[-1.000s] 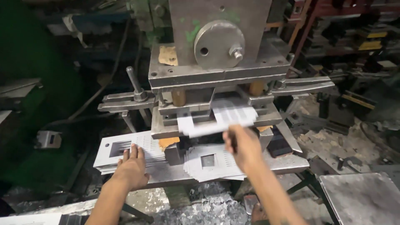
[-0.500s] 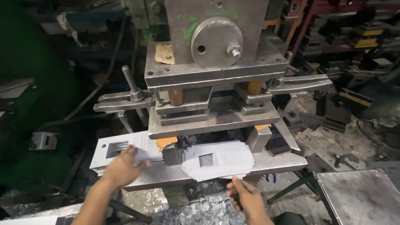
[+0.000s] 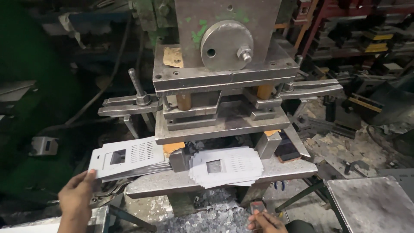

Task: Stamping flat metal pieces using an industrial manual press.

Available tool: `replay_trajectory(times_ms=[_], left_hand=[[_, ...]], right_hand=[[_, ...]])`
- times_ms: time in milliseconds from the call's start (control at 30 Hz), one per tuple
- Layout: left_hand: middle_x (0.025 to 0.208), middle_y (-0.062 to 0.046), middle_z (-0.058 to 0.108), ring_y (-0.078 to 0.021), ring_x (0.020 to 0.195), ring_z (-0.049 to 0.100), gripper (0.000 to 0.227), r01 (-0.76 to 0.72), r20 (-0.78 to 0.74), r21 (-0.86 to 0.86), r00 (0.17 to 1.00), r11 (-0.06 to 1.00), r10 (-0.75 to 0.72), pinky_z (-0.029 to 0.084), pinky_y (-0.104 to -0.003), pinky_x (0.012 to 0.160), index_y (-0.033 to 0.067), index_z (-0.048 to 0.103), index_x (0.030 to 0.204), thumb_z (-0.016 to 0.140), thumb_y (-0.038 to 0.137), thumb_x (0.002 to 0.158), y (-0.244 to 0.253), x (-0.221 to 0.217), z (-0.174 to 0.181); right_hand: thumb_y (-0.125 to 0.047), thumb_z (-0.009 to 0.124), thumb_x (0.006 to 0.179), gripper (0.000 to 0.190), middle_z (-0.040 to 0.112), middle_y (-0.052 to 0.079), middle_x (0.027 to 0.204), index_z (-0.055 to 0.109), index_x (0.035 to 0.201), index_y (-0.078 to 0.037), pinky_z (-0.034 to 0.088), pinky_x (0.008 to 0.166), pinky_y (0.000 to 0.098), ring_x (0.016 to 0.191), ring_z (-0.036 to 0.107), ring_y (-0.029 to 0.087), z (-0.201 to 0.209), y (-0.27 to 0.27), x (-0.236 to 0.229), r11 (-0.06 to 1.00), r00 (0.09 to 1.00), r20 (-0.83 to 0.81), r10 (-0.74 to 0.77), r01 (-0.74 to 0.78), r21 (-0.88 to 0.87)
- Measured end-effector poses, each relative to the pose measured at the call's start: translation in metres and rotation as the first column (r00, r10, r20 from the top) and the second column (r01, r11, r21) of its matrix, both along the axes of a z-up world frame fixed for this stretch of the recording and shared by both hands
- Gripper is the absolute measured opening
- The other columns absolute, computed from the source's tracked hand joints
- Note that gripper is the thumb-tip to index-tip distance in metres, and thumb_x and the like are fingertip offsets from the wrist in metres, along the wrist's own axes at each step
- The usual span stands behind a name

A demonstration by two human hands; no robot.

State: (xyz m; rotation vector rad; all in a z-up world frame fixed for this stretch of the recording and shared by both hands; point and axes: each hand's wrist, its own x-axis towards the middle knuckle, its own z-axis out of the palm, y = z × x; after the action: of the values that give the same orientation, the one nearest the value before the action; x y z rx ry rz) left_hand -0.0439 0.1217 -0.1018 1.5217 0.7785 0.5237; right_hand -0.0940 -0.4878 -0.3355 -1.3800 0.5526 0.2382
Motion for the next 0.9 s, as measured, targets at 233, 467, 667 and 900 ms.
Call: replay_trajectory(times_ms=[233,467,667,900], left_hand=[[0.092,-0.008,0.06,-0.0136,0.076,0.057,0.045,-0.06,-0.038,-0.305,0.998,0.95,0.051,0.052,-0.025,0.065,-0.0102,0.06,0.122,0.072,0.029,0.102,0.011,-0.029,0.033],[0.106,-0.016,0.069,-0.0232,0.091,0.068,0.05,-0.092,-0.375,-0.326,0.926,0.941,-0.039,0.056,-0.035,0.075,-0.0007,0.059,0.133,0.058,0.039,0.103,-0.035,-0.039,0.088],[0.102,-0.019,0.066,-0.0248,0.095,0.065,0.056,-0.201,-0.019,-0.138,0.98,0.97,0.2,0.057,-0.039,0.083,-0.0093,0.059,0.133,0.062,0.042,0.111,0.043,-0.06,0.038],[0.108,-0.018,0.06,-0.0242,0.096,0.063,0.059,0.117,-0.062,-0.192,0.989,0.975,-0.131,0.056,-0.038,0.084,-0.006,0.046,0.146,0.054,0.037,0.106,-0.004,-0.062,0.118]], right_hand=[[-0.031,0.058,0.098,0.041,0.076,0.02,0.075,0.077,0.103,0.005,0.047,0.048,0.0327,0.05,0.061,0.021,0.002,-0.015,0.003,0.983,0.983,-0.122,0.139,-0.122,0.137],[-0.016,0.073,0.091,0.023,0.079,0.018,0.087,0.071,0.108,-0.002,0.053,0.051,0.0376,0.061,0.073,0.023,0.025,0.026,-0.004,0.997,1.0,0.0,-0.011,0.011,0.081],[-0.022,0.065,0.098,0.032,0.076,0.018,0.086,0.077,0.113,0.003,0.052,0.054,0.0351,0.061,0.064,0.022,0.046,0.016,-0.003,0.986,0.971,-0.182,0.154,-0.139,0.093],[-0.026,0.064,0.099,0.032,0.075,0.015,0.085,0.076,0.111,0.001,0.052,0.054,0.03,0.061,0.066,0.017,0.114,0.062,-0.007,0.966,0.968,0.021,0.251,-0.252,0.05]])
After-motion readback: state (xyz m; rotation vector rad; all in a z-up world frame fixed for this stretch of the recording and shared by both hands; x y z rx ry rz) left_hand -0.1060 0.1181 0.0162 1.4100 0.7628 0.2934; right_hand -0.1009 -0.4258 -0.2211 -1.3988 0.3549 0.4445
